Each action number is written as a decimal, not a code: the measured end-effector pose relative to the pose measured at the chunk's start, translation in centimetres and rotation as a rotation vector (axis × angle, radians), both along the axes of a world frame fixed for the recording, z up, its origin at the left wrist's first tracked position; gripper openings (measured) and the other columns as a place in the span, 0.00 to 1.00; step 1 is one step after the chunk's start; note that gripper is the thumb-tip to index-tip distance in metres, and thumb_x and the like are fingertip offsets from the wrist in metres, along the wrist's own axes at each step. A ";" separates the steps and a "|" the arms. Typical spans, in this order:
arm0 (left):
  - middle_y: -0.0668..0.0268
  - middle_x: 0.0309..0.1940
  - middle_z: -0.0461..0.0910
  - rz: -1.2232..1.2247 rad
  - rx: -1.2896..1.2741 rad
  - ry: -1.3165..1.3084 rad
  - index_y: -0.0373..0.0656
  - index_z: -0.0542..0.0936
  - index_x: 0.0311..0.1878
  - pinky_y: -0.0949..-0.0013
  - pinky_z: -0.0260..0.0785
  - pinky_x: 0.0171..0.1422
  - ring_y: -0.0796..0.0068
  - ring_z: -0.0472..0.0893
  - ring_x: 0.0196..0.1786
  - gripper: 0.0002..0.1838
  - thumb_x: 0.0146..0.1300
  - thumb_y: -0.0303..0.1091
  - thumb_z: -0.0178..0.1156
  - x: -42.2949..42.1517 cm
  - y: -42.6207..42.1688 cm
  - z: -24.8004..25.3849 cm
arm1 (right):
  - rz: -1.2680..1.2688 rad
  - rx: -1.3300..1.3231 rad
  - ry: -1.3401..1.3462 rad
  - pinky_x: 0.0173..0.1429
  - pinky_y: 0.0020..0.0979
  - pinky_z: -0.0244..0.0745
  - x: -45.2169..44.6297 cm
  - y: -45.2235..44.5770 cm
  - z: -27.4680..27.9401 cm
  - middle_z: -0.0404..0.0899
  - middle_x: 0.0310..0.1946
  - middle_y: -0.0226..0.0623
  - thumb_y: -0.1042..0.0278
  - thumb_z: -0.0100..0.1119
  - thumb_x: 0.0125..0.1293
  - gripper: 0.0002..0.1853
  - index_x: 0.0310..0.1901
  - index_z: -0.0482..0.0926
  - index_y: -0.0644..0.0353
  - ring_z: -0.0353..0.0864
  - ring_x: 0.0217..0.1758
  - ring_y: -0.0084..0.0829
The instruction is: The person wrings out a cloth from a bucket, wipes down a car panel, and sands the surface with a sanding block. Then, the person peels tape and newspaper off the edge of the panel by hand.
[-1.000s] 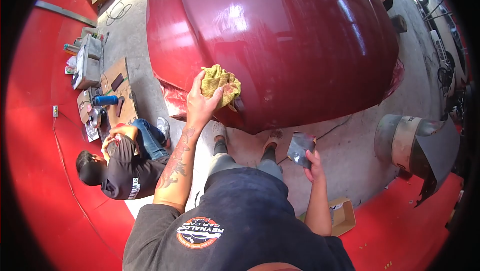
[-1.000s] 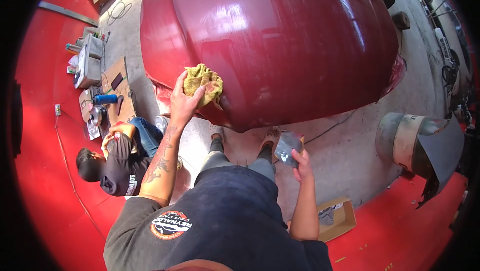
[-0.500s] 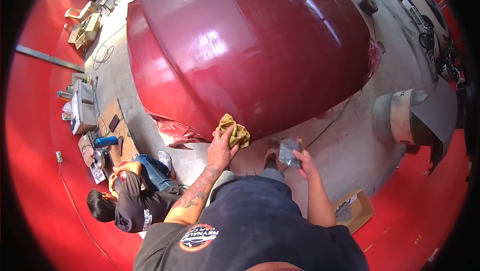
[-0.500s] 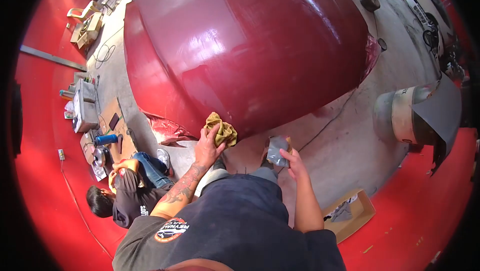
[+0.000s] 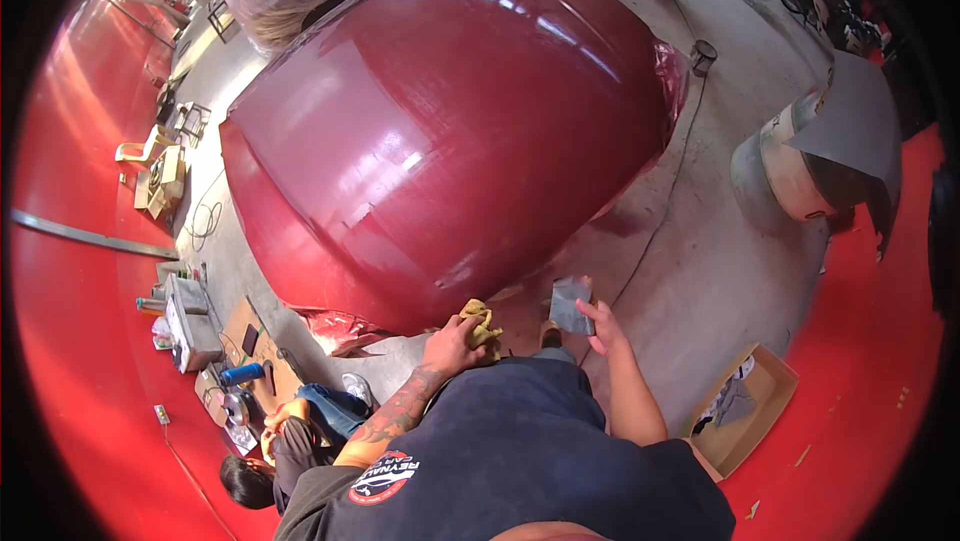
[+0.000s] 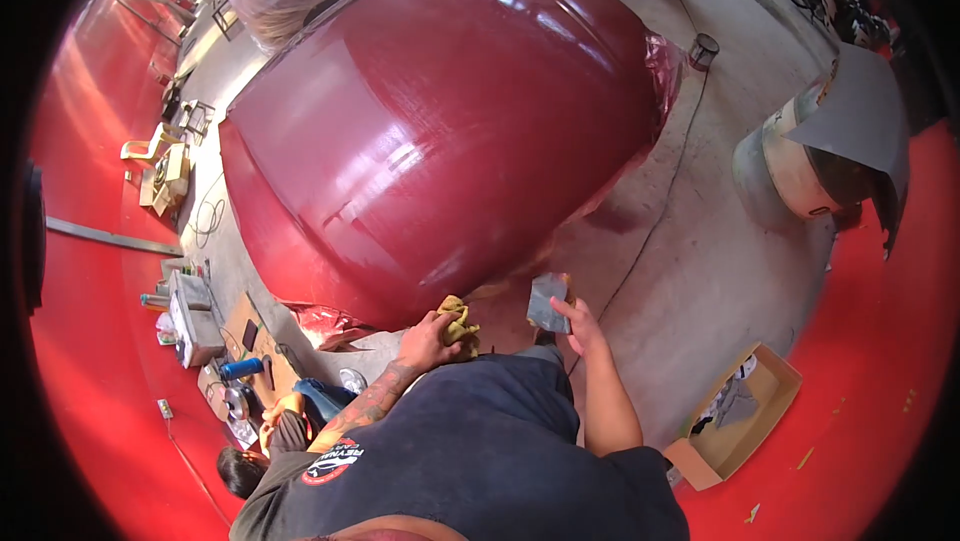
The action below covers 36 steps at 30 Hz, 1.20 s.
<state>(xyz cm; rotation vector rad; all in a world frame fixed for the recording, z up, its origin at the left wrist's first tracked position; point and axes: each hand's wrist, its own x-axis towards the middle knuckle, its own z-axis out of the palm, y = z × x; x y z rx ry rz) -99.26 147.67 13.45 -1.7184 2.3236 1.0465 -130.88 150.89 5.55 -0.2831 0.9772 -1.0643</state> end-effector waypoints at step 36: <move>0.64 0.37 0.79 0.117 0.111 0.949 0.39 0.70 0.49 0.70 0.74 0.48 0.78 0.78 0.43 0.19 0.58 0.29 0.67 -40.7 -30.6 -0.1 | -0.755 -0.262 0.120 0.74 0.44 0.58 -33.3 -7.1 6.1 0.70 0.65 0.39 0.51 0.64 0.65 0.37 0.70 0.63 0.61 0.68 0.70 0.38</move>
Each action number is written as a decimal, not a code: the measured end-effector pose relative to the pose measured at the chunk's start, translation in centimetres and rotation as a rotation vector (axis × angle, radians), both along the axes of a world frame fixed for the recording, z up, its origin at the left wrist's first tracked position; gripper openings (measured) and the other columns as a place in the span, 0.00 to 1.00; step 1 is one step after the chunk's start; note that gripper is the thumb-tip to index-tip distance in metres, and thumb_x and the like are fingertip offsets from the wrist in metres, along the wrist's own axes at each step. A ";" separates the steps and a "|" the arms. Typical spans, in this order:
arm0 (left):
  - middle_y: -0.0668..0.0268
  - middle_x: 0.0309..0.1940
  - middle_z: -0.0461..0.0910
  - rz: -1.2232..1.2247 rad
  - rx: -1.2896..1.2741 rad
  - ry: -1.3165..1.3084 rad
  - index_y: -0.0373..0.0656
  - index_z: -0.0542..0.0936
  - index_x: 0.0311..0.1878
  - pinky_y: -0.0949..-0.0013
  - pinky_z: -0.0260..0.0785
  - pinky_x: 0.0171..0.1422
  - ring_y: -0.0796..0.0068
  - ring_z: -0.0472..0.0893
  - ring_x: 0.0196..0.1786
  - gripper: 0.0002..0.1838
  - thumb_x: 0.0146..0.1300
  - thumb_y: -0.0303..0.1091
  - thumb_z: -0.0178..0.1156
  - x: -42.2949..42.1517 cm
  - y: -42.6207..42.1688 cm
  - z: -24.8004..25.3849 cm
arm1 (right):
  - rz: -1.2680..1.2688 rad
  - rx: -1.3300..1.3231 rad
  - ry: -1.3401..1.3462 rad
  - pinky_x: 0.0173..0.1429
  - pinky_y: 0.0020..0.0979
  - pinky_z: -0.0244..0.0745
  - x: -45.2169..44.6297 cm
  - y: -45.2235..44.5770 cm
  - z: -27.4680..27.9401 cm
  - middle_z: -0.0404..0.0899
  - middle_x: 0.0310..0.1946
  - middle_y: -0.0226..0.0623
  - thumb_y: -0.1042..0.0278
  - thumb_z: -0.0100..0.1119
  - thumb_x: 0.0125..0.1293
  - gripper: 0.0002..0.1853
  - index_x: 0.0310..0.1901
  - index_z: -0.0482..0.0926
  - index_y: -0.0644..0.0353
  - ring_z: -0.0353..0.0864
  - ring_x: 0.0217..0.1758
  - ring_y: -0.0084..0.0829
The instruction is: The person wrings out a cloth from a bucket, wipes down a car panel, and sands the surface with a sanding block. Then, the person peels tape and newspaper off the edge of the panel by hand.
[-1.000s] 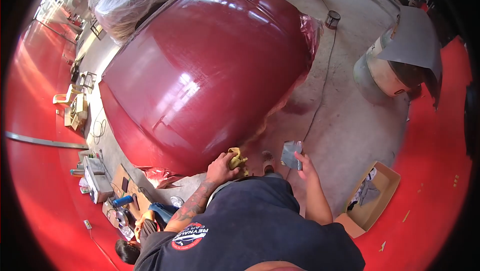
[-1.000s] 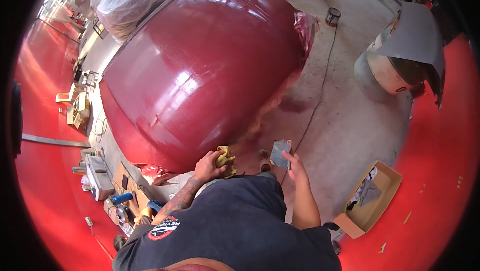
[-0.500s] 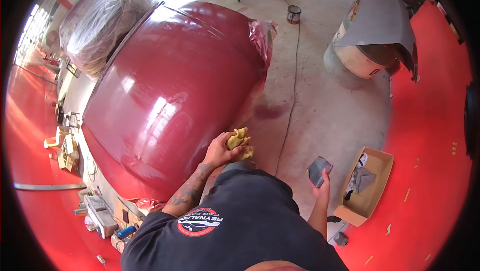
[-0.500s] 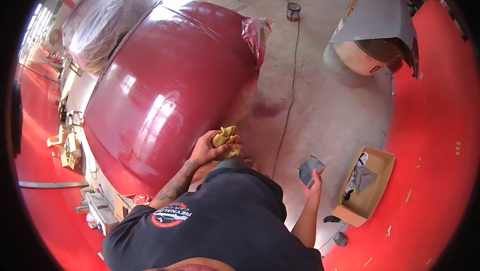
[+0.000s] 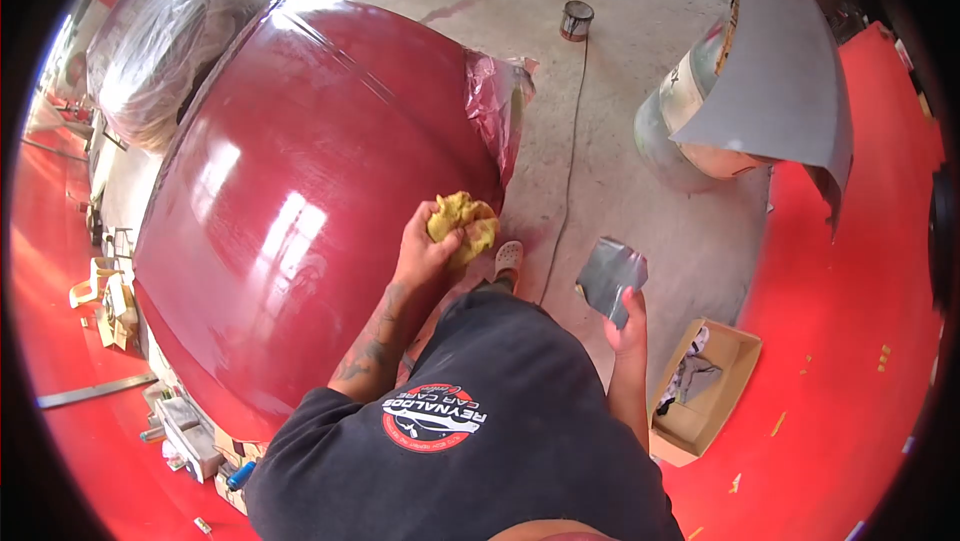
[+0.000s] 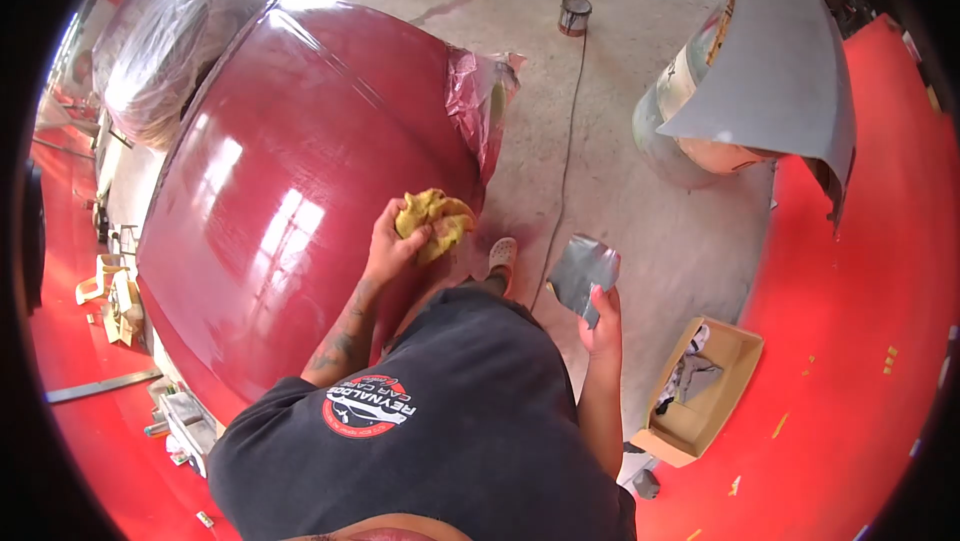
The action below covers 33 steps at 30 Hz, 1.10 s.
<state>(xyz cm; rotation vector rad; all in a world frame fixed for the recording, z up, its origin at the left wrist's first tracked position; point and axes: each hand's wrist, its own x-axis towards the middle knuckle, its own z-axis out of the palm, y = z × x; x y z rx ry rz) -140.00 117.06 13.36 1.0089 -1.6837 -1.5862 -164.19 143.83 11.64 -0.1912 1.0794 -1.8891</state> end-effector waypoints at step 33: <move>0.50 0.50 0.82 -0.518 -0.127 -0.843 0.46 0.77 0.55 0.55 0.73 0.57 0.51 0.81 0.54 0.31 0.52 0.54 0.67 -51.1 -36.0 -9.3 | -0.591 0.335 0.929 0.70 0.45 0.64 -38.1 -20.2 -1.8 0.66 0.67 0.48 0.48 0.52 0.73 0.35 0.69 0.60 0.71 0.67 0.68 0.42</move>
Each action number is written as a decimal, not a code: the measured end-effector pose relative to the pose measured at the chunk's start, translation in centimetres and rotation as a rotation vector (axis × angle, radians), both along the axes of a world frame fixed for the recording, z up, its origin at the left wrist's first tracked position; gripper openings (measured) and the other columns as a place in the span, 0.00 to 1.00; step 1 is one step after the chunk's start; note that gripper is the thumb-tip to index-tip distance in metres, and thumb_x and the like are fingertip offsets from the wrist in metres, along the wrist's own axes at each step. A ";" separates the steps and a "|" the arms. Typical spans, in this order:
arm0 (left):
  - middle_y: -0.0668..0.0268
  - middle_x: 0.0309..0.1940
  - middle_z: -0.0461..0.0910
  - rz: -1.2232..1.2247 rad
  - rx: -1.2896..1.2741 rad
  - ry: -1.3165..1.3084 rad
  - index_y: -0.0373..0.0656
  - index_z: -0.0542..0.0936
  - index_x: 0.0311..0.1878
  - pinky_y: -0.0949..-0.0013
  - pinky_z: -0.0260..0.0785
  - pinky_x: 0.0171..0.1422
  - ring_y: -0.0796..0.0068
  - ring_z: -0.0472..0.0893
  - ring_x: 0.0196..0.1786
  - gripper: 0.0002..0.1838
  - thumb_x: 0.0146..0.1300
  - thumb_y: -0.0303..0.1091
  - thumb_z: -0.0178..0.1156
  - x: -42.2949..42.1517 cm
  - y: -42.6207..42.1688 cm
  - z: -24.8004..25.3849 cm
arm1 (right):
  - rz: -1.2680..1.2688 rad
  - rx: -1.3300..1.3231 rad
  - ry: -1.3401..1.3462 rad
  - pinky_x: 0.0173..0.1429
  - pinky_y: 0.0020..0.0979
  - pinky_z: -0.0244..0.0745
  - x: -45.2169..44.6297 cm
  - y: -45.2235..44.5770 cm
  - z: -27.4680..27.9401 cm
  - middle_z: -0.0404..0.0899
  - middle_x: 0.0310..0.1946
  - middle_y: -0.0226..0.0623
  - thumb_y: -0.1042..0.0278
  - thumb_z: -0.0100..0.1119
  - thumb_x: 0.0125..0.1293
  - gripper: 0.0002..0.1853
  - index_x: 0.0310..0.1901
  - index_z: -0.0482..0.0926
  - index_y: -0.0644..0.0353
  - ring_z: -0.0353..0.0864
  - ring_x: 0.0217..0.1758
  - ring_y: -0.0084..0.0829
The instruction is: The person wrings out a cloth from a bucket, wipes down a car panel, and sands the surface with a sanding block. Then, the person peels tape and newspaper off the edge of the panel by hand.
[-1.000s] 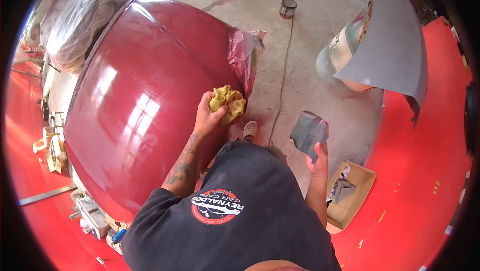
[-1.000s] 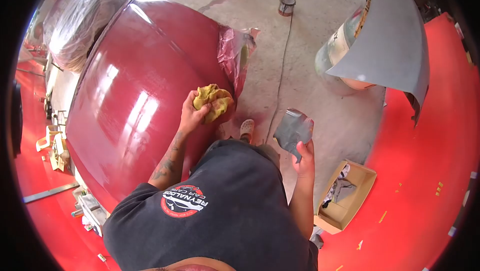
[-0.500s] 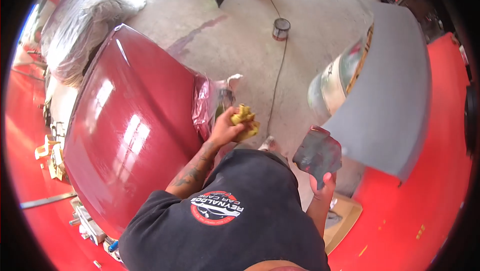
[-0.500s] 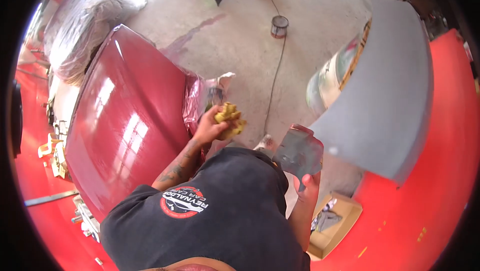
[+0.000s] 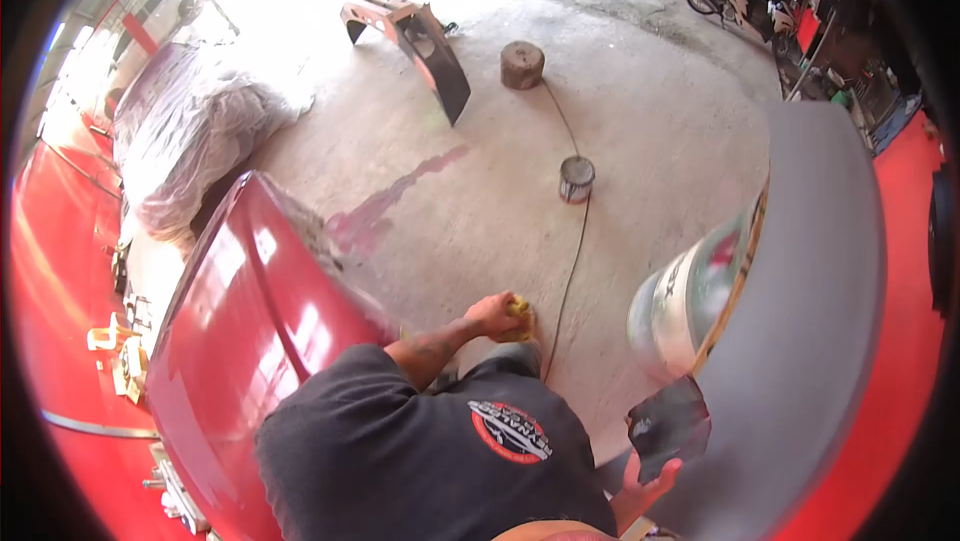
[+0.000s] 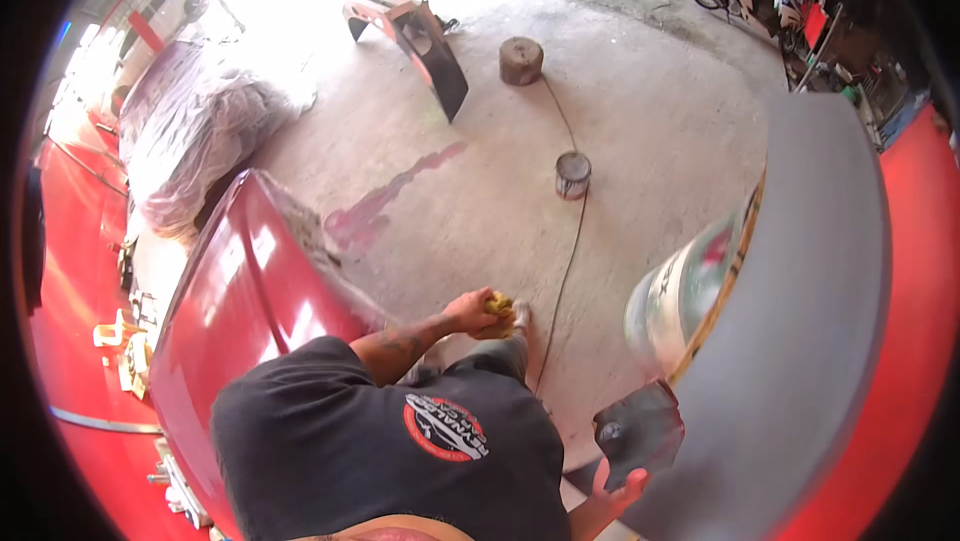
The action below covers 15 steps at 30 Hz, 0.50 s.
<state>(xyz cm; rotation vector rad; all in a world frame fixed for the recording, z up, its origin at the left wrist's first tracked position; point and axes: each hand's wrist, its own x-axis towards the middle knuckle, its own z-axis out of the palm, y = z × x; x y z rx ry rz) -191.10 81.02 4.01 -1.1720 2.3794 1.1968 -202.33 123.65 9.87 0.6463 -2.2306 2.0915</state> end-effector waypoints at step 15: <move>0.50 0.52 0.81 0.592 0.008 0.044 0.47 0.67 0.67 0.57 0.72 0.62 0.51 0.80 0.57 0.40 0.51 0.47 0.69 6.9 -21.4 -2.6 | 0.579 -0.522 -0.843 0.76 0.46 0.54 -16.1 -38.0 5.6 0.67 0.69 0.33 0.42 0.62 0.65 0.38 0.71 0.64 0.53 0.64 0.72 0.39</move>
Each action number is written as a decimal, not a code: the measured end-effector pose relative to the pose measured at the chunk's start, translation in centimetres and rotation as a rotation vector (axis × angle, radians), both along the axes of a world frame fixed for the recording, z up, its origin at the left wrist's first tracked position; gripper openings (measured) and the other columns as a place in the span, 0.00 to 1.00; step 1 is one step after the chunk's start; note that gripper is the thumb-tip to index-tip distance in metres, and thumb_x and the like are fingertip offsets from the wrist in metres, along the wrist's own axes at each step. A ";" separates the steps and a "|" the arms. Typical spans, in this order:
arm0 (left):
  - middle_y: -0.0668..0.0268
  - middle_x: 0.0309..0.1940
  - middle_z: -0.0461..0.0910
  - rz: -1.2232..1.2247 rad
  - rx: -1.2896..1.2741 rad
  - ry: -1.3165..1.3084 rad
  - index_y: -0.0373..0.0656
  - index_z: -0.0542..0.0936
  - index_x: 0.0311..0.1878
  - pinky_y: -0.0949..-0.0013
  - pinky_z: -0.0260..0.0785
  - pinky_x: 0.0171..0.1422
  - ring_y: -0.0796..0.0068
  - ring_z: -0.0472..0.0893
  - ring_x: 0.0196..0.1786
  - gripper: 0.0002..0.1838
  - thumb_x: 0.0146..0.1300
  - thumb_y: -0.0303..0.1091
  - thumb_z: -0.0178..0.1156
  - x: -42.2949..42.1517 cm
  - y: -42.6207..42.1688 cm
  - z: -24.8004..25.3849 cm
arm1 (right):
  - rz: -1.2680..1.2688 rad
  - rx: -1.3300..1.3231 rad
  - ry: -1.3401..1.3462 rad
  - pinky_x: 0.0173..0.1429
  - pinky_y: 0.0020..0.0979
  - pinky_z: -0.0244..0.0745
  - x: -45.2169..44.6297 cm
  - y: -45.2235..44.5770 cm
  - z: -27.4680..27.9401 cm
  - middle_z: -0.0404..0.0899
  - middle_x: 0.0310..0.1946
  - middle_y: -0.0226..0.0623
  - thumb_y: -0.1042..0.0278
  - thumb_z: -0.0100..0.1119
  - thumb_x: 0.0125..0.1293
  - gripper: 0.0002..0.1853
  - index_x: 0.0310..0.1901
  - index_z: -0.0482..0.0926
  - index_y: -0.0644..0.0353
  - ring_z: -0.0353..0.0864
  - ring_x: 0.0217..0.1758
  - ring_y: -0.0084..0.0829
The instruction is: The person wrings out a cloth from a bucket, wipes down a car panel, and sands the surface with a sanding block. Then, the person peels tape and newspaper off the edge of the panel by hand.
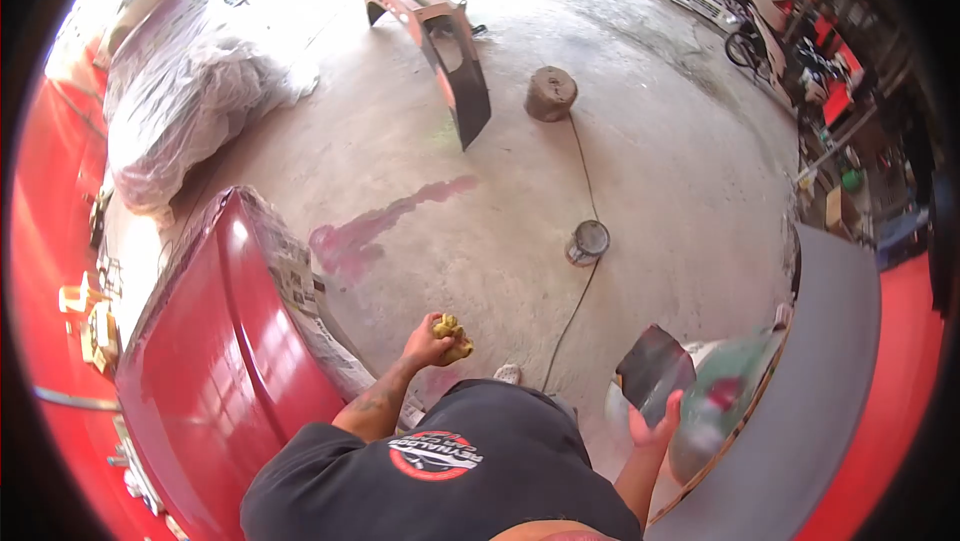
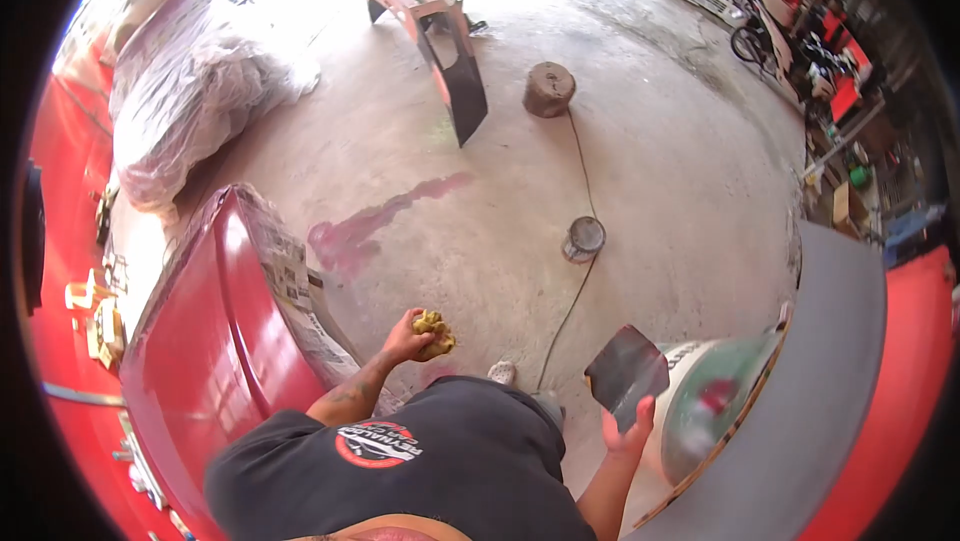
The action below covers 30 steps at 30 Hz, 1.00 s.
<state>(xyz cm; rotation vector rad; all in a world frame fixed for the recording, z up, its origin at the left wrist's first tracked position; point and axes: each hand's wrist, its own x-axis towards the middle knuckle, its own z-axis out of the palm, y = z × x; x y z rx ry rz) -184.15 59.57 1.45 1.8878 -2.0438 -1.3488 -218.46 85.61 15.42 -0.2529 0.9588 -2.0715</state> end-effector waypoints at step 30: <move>0.56 0.54 0.80 1.164 -0.104 0.399 0.40 0.72 0.64 0.65 0.69 0.62 0.66 0.79 0.57 0.23 0.73 0.42 0.55 19.1 -37.5 0.4 | 1.199 0.190 -0.106 0.69 0.51 0.61 24.6 -88.3 -4.1 0.70 0.66 0.28 0.38 0.62 0.64 0.36 0.68 0.67 0.45 0.68 0.69 0.37</move>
